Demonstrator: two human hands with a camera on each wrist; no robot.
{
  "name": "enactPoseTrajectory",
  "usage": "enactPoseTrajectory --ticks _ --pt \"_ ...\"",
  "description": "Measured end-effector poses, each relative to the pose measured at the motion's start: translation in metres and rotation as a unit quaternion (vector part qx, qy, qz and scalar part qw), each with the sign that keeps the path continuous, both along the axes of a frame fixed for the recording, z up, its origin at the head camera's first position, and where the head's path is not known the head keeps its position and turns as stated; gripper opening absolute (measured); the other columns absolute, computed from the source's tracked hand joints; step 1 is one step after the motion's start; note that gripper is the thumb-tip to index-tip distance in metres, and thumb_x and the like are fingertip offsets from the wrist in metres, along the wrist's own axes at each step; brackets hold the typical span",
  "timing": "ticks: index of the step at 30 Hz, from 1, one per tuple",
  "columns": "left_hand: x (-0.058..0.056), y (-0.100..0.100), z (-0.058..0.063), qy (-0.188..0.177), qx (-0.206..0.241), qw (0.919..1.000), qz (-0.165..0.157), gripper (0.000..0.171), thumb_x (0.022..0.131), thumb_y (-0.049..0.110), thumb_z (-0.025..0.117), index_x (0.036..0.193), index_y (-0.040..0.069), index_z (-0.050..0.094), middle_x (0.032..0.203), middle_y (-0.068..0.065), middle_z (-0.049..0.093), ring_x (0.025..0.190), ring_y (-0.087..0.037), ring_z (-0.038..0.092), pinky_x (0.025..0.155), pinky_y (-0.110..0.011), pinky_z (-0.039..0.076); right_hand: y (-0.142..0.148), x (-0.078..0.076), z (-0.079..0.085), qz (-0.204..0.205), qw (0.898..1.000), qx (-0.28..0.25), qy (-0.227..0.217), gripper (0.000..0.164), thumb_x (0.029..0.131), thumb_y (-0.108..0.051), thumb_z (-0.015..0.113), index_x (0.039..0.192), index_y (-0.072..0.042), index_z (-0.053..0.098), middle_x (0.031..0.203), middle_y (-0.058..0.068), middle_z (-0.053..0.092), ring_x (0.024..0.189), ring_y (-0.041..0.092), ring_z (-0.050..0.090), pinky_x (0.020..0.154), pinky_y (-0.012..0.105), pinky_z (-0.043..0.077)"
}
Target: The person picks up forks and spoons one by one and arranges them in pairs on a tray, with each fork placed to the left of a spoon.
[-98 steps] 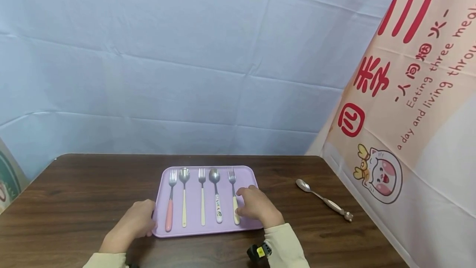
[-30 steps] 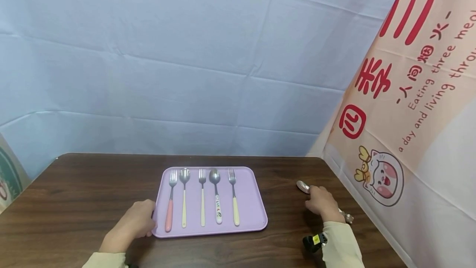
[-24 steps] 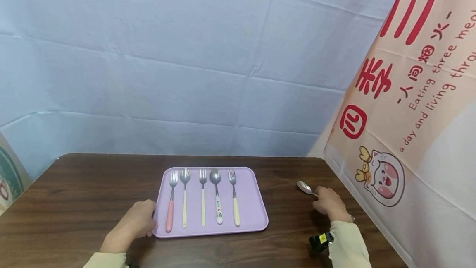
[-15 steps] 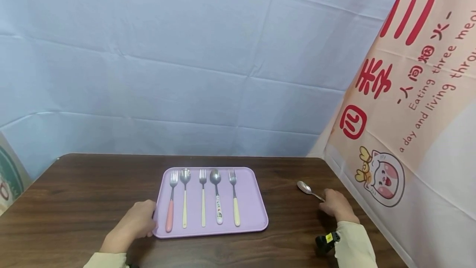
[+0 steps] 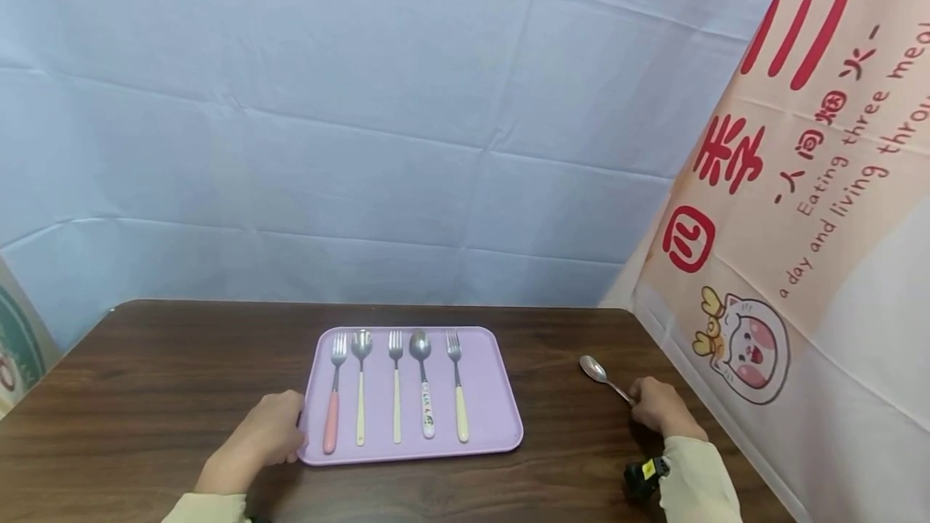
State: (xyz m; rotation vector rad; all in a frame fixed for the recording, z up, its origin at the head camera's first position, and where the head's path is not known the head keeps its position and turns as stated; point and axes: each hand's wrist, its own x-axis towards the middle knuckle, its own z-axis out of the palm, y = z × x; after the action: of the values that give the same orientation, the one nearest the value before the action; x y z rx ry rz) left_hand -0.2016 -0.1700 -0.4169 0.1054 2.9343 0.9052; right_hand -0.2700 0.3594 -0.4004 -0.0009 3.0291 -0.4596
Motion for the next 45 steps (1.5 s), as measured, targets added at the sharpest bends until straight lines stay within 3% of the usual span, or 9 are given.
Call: enactPoseTrajectory --ticks 3,6,16,23,29,37,45 --pt "0.000 0.000 0.000 0.003 0.000 1.0000 0.000 0.014 0.069 -0.007 0.059 0.069 0.002 0.050 0.048 -0.003 0.050 0.042 -0.015 0.051 0.042 -0.028 0.042 -0.001 0.002 -0.003 0.003 1.000 -0.016 0.001 0.005 0.075 0.003 0.059 0.078 -0.001 0.060 0.069 0.007 0.054 0.059 0.021 0.048 0.054 0.036 0.040" --pt "0.001 0.000 0.000 0.002 0.001 1.0000 0.000 0.014 0.069 -0.007 0.060 0.069 0.002 0.050 0.048 -0.003 0.051 0.042 -0.015 0.051 0.042 -0.028 0.042 -0.002 0.004 -0.004 0.002 1.000 -0.026 0.000 0.009 0.078 0.001 0.060 0.071 -0.005 0.058 0.063 0.003 0.050 0.055 0.018 0.047 0.050 0.033 0.039" --pt "0.000 0.000 0.000 0.005 0.001 1.0000 -0.005 0.014 0.069 -0.007 0.060 0.069 0.002 0.050 0.049 -0.003 0.051 0.042 -0.015 0.051 0.042 -0.028 0.042 -0.002 0.005 -0.001 0.010 1.000 -0.010 0.000 0.011 0.078 -0.002 0.061 0.068 -0.003 0.064 0.062 0.002 0.054 0.054 0.018 0.047 0.052 0.034 0.041" --pt "-0.001 0.000 -0.001 0.007 0.003 1.0000 -0.006 0.015 0.069 -0.007 0.061 0.069 0.003 0.050 0.048 -0.002 0.050 0.042 -0.015 0.051 0.042 -0.028 0.042 0.000 0.005 0.000 0.002 1.000 -0.010 -0.006 0.007 0.077 -0.003 0.064 0.071 -0.002 0.063 0.067 0.004 0.056 0.059 0.020 0.050 0.056 0.037 0.043" --pt "0.000 0.000 -0.001 0.007 0.009 0.9999 -0.003 0.015 0.068 -0.008 0.060 0.069 0.003 0.049 0.048 -0.003 0.050 0.042 -0.015 0.051 0.042 -0.029 0.042 0.000 0.009 0.001 -0.014 0.999 -0.035 -0.030 0.005 0.076 -0.001 0.060 0.072 -0.002 0.057 0.065 0.004 0.051 0.057 0.019 0.048 0.052 0.034 0.040" --pt "0.000 -0.001 -0.002 0.007 0.011 0.9999 -0.003 0.015 0.068 -0.008 0.060 0.069 0.002 0.050 0.048 -0.002 0.050 0.042 -0.015 0.051 0.042 -0.028 0.042 -0.001 0.011 0.000 -0.005 0.999 -0.039 -0.029 0.007 0.080 -0.001 0.056 0.074 -0.002 0.055 0.064 0.004 0.049 0.057 0.019 0.047 0.052 0.033 0.040" --pt "0.001 0.000 -0.001 0.007 0.012 0.9999 0.000 0.016 0.067 -0.009 0.060 0.068 0.002 0.049 0.048 -0.003 0.050 0.041 -0.015 0.051 0.041 -0.028 0.042 0.000 0.007 0.006 -0.005 0.999 -0.041 -0.017 0.002 0.076 -0.001 0.056 0.077 0.001 0.057 0.070 0.006 0.053 0.062 0.021 0.049 0.055 0.036 0.042"
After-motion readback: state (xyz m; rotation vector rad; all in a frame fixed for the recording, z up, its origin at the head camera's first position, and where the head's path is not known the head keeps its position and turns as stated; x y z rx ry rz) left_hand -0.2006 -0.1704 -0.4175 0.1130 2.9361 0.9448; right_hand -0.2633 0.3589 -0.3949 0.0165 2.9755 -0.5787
